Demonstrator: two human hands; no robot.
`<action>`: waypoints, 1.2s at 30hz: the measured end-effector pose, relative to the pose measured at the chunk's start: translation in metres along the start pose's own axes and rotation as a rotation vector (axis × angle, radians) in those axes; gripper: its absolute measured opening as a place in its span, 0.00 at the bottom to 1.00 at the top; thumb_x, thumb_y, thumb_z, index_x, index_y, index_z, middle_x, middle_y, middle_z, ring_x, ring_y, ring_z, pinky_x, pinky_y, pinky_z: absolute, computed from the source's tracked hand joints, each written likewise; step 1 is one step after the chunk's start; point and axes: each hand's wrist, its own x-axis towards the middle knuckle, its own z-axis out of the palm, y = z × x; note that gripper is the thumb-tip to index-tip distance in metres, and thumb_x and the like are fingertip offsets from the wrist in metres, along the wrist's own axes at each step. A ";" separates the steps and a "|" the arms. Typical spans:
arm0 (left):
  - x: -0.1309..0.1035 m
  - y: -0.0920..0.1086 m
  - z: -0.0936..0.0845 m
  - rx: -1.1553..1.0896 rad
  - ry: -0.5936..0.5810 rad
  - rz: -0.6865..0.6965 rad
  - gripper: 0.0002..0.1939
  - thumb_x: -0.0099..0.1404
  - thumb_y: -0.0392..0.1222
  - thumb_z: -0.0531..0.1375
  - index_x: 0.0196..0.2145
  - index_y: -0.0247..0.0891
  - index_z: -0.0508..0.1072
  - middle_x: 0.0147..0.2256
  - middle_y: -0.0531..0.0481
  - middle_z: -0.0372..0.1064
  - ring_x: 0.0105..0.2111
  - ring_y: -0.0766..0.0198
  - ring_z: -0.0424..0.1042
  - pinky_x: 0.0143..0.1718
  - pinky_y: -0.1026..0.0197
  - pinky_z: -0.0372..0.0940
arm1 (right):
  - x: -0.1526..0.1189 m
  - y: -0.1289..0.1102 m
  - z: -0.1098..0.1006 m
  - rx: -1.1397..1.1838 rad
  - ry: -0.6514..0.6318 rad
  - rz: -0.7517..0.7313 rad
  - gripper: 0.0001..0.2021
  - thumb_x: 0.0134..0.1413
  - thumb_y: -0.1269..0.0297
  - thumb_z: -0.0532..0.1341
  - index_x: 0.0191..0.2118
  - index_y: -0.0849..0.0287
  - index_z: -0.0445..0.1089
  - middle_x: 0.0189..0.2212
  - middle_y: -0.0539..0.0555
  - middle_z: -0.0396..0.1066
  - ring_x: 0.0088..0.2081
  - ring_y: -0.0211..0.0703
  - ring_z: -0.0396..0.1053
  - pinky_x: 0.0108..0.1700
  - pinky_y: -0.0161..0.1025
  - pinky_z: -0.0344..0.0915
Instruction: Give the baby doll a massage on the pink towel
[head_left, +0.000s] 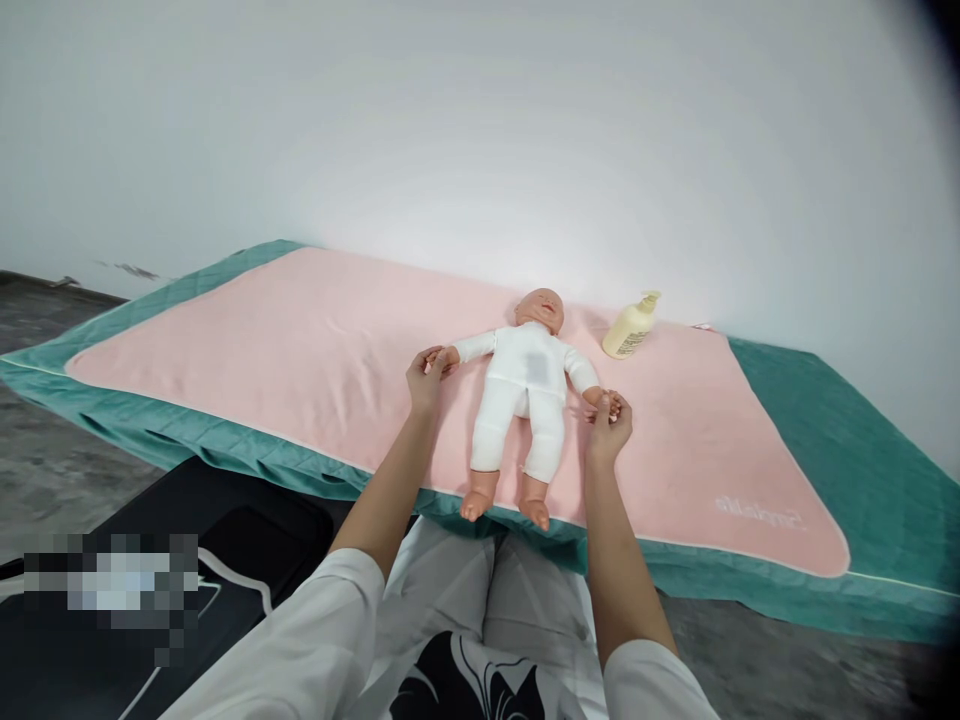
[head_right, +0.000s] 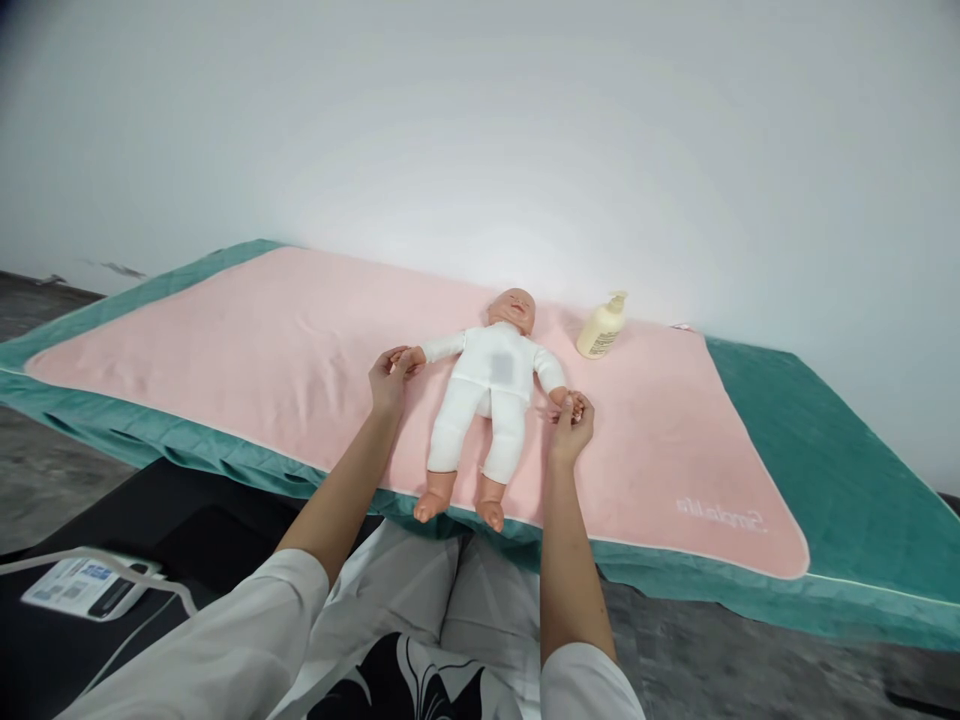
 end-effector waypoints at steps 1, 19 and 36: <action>-0.001 0.001 0.000 -0.008 -0.003 -0.002 0.18 0.54 0.49 0.68 0.37 0.34 0.75 0.40 0.43 0.70 0.36 0.63 0.73 0.37 0.57 0.74 | 0.000 -0.001 0.000 -0.014 0.004 0.000 0.25 0.54 0.45 0.60 0.47 0.62 0.65 0.46 0.60 0.71 0.21 0.31 0.66 0.23 0.33 0.65; 0.001 0.000 0.000 -0.014 0.009 -0.035 0.18 0.60 0.52 0.62 0.39 0.35 0.73 0.44 0.41 0.70 0.41 0.61 0.72 0.39 0.59 0.73 | -0.005 -0.008 0.000 -0.174 0.038 0.007 0.27 0.62 0.43 0.46 0.53 0.60 0.64 0.39 0.57 0.71 0.19 0.31 0.65 0.22 0.33 0.64; -0.001 0.001 0.000 0.030 0.017 0.002 0.17 0.53 0.42 0.68 0.40 0.35 0.73 0.45 0.43 0.68 0.42 0.61 0.72 0.39 0.59 0.74 | -0.003 -0.001 0.000 -0.047 -0.016 0.015 0.26 0.56 0.49 0.58 0.55 0.62 0.63 0.50 0.61 0.68 0.23 0.33 0.71 0.28 0.36 0.72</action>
